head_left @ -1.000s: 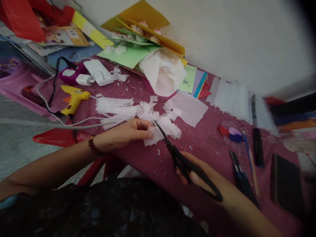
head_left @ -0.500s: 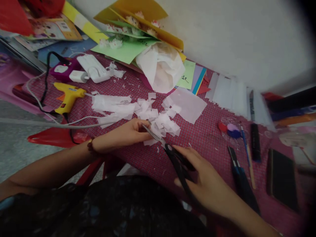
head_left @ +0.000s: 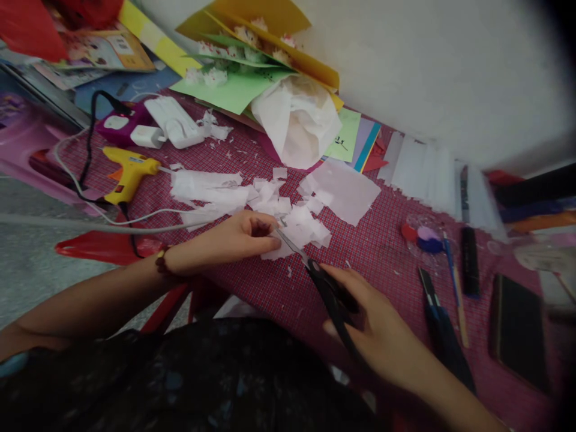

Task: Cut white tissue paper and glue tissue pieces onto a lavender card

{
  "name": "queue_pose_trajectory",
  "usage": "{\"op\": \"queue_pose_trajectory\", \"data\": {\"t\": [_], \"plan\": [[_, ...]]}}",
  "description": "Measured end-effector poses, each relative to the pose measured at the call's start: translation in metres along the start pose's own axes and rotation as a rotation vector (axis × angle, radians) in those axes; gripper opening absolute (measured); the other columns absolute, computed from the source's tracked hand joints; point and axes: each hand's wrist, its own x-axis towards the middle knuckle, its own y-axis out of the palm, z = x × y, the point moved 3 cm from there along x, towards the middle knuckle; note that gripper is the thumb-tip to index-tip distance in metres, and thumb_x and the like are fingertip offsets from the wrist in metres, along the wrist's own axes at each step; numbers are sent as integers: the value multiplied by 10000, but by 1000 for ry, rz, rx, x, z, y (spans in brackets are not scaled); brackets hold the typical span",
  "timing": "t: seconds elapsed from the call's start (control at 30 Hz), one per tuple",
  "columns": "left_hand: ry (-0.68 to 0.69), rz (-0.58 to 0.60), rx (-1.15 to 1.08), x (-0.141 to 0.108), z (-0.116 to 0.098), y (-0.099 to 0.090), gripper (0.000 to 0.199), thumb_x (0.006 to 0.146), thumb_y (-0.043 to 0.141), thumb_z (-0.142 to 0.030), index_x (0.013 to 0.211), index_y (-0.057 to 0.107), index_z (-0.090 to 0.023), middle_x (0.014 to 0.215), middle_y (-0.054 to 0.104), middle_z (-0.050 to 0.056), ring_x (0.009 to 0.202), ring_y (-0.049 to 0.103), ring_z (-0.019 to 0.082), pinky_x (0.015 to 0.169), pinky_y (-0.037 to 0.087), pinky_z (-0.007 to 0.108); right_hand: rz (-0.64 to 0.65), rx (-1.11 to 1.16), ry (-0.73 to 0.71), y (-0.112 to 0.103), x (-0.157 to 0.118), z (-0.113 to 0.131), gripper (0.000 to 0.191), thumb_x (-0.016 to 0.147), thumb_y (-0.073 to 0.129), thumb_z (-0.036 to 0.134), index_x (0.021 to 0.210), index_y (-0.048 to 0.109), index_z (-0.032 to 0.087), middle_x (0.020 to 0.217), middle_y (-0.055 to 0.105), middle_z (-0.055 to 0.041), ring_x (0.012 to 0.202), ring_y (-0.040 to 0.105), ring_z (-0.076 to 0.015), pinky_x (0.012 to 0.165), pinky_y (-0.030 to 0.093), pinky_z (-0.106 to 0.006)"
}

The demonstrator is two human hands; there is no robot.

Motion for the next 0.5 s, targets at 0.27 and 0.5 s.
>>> {"op": "queue_pose_trajectory", "data": {"t": [0.27, 0.5], "plan": [[0, -17, -18, 1, 3, 2, 152, 796, 645, -297, 735, 631, -158, 680, 626, -1, 594, 525, 96, 561, 390, 213, 12, 30, -3, 0, 0, -2, 701, 806, 730, 340, 1461, 483, 313, 1459, 545, -105, 1340, 513, -342, 1140, 379, -590], [33, -48, -50, 4, 4, 2, 117, 793, 645, -266, 755, 657, -156, 691, 639, 3, 604, 535, 96, 570, 399, 212, -2, 61, -4, 0, 2, -3, 661, 797, 733, 396, 1422, 538, 311, 1415, 593, -100, 1292, 555, -349, 1085, 445, -567]]}}
